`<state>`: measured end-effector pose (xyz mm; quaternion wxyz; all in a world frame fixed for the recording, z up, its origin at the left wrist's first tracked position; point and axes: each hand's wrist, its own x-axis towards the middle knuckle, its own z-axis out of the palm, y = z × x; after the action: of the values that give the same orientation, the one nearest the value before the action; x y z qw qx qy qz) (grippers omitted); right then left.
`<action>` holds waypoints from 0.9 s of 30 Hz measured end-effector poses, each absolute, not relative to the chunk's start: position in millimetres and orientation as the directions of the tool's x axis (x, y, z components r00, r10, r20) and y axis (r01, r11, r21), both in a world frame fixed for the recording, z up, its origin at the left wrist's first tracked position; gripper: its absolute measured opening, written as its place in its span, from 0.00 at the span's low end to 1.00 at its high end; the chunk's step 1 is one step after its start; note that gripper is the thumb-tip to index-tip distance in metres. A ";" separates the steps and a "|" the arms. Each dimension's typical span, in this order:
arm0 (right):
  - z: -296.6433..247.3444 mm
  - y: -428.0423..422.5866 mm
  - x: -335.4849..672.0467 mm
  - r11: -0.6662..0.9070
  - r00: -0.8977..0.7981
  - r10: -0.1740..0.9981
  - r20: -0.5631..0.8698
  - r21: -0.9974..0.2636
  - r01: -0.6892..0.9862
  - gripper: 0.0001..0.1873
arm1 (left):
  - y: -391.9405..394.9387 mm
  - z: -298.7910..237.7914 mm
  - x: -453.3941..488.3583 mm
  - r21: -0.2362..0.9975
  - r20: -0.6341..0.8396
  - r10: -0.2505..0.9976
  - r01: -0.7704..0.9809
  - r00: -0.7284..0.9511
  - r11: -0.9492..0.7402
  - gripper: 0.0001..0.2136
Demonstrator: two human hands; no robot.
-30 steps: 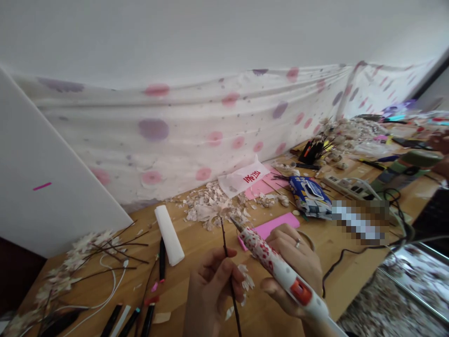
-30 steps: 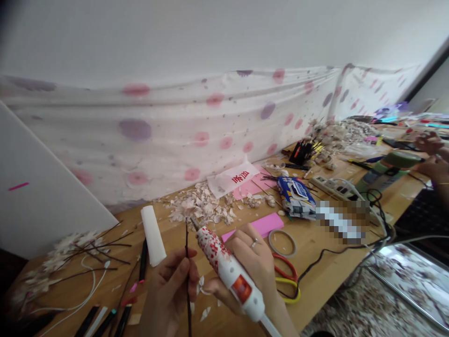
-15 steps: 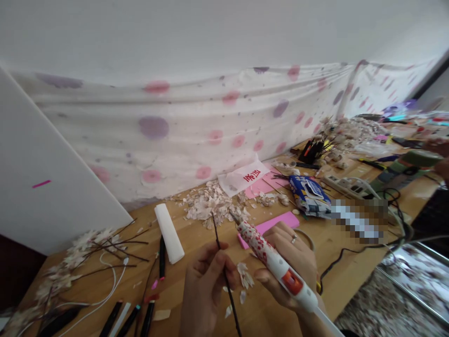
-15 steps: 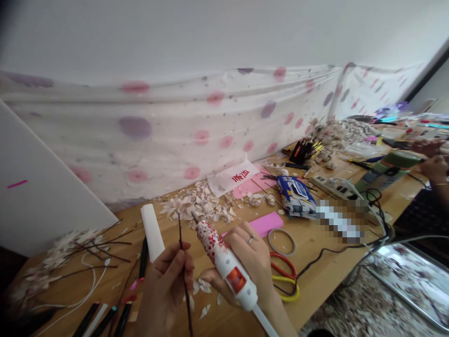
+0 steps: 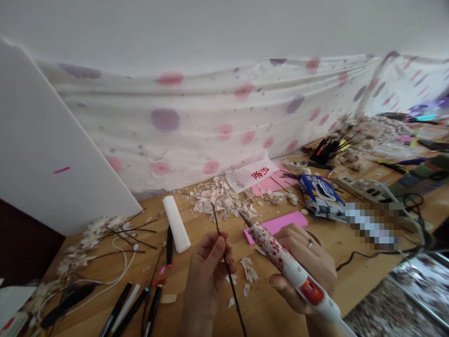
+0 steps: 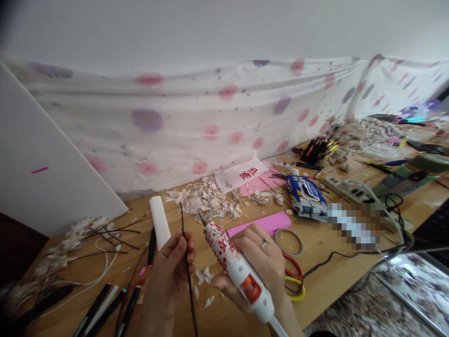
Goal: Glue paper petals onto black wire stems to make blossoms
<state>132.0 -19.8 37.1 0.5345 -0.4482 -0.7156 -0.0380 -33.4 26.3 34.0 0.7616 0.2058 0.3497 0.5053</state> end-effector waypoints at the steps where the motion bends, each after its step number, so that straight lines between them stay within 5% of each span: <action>1: 35.3 -20.2 133.2 0.601 -0.041 0.607 0.794 -0.424 0.678 0.19 | 26.0 34.7 -33.3 0.661 -0.332 0.910 -0.627 0.250 0.413 0.19; 27: 46.8 -2.2 113.4 0.530 -0.017 0.653 0.758 -0.441 0.724 0.28 | 25.6 27.0 -35.2 0.627 -0.272 0.870 -0.609 0.412 0.485 0.19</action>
<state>113.4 -2.2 46.8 0.5078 -0.4833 -0.7122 -0.0353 -35.2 25.6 27.0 0.8104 0.2222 0.2930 0.4562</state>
